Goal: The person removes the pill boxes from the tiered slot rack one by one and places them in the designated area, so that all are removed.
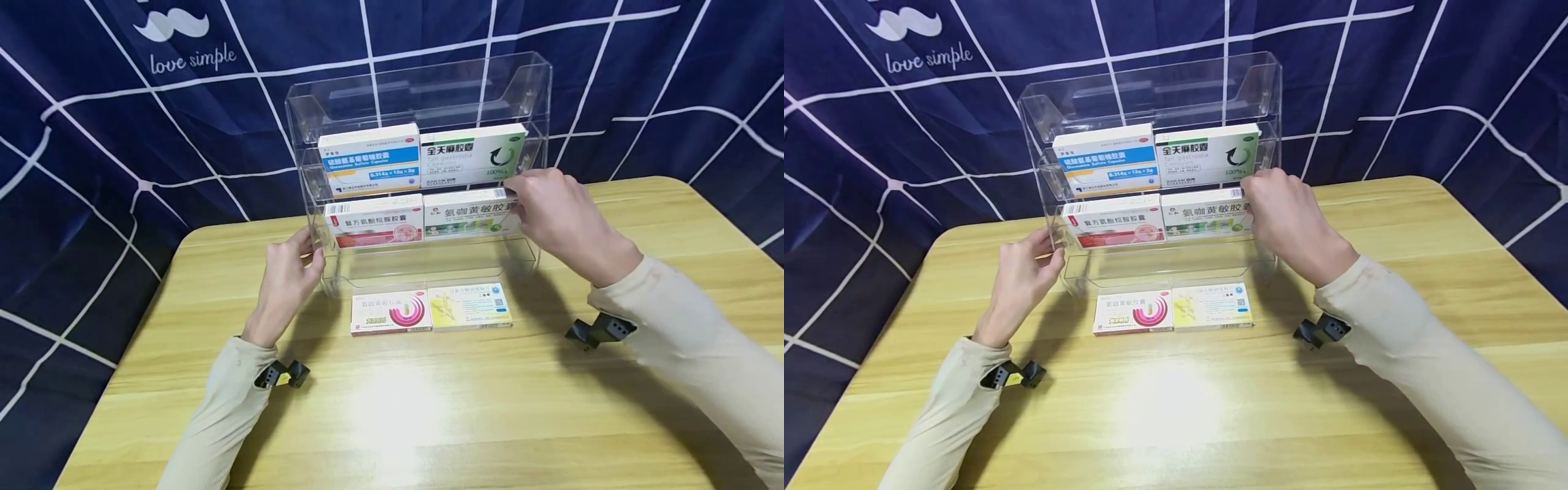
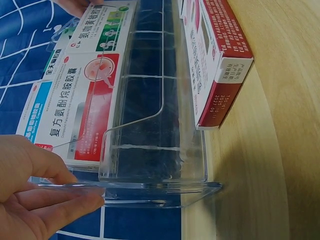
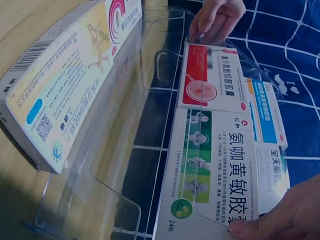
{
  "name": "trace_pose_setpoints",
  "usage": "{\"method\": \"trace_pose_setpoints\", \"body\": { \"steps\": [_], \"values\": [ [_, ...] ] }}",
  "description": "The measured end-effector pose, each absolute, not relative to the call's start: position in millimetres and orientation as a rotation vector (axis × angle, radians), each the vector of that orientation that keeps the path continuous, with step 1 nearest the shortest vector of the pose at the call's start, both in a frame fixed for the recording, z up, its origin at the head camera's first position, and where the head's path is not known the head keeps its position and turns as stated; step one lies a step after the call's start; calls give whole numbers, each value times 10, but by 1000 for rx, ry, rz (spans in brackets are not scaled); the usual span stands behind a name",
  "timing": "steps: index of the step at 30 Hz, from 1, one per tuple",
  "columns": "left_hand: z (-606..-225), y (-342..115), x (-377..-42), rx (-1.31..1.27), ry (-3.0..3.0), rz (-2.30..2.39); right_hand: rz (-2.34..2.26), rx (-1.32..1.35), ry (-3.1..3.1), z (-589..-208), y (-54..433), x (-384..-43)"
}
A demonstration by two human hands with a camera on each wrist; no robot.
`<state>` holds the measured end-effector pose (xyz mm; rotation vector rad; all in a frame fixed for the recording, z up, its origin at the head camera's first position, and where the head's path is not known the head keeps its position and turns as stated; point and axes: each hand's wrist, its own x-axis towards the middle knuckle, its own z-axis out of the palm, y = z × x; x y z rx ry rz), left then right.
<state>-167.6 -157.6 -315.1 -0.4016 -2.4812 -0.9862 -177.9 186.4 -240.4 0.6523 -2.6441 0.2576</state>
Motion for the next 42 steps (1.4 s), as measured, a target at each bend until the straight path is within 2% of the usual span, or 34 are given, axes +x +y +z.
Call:
{"method": "trace_pose_setpoints", "body": {
  "steps": [14, 42],
  "values": [
    [-3150, -1559, -1664, -386, -2489, -1025, 337, 617, -2711, -2320, 1941, -1823],
    [-3142, -1568, -1651, -387, -2509, -1090, 482, 673, -2506, -2047, 2096, -1520]
  ]
}}
